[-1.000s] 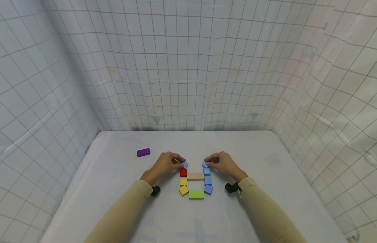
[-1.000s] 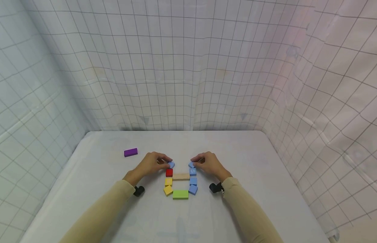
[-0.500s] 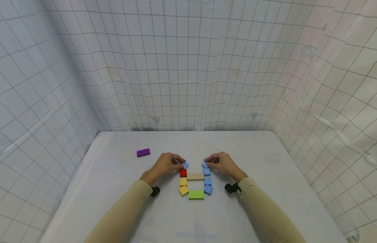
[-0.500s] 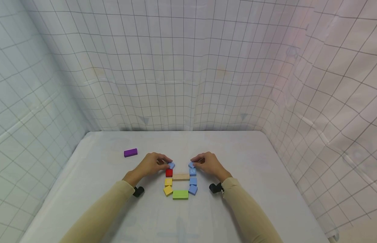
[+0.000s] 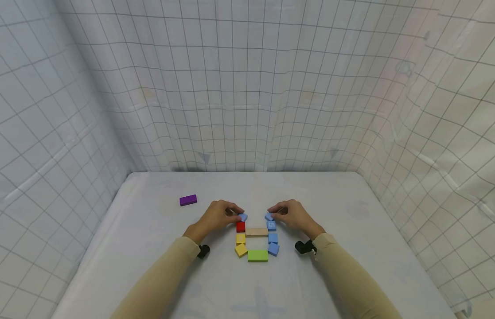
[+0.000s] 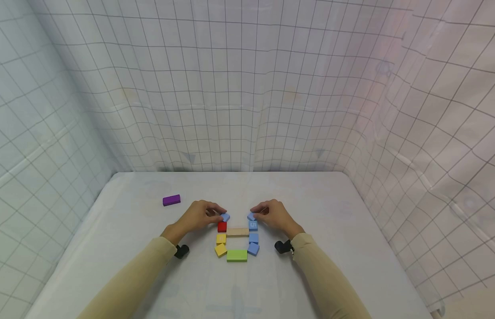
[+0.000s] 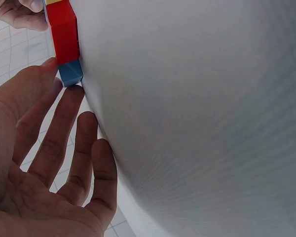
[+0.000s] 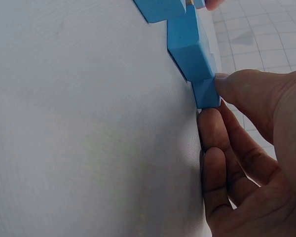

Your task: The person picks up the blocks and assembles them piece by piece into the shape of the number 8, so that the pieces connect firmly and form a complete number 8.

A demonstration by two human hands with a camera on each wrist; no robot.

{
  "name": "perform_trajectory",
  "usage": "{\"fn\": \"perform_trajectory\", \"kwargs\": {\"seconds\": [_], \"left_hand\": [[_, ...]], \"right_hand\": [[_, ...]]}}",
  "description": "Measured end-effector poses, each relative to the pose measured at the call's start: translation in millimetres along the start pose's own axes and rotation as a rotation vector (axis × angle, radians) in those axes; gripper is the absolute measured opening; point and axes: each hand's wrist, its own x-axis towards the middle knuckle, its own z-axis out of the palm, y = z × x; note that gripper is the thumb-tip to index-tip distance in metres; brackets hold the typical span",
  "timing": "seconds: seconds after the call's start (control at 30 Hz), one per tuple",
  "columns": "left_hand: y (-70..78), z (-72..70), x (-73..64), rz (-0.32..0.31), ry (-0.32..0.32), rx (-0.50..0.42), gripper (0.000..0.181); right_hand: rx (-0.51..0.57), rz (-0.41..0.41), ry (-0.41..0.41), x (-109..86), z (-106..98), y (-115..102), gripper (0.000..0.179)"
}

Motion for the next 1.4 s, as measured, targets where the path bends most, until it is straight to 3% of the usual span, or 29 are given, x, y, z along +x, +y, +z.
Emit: {"fn": "perform_trajectory", "kwargs": {"seconds": [0.6,0.73,0.9,1.27,1.4], "left_hand": [[-2.1,-1.9,-0.2,0.035,0.006,0.001,0.024],[-3.9,-8.0,-3.9,0.005,0.028,-0.016,0.025],[-13.1,-21.0,-6.3,-0.044,0.107,-0.019,0.027],[-42.2,-69.5,-16.9,-0.085,0.396,0.033,0.028],[-53.6,-84.1,-24.0,-0.112,0.437,0.046,0.031]], "right_hand": [[-0.017,-0.002,0.007,0.7,0.1,-1.1,0.019],[-0.020,-0.003,0.011,1.3,1.2,0.0,0.019],[-0.022,0.000,0.014,0.9,1.9,0.5,0.019],[-0.024,-0.008,0.021,0.3,2.8,0.5,0.018],[-0.022,-0.001,0.023,-0.1,3.3,-0.6,0.018]]}}
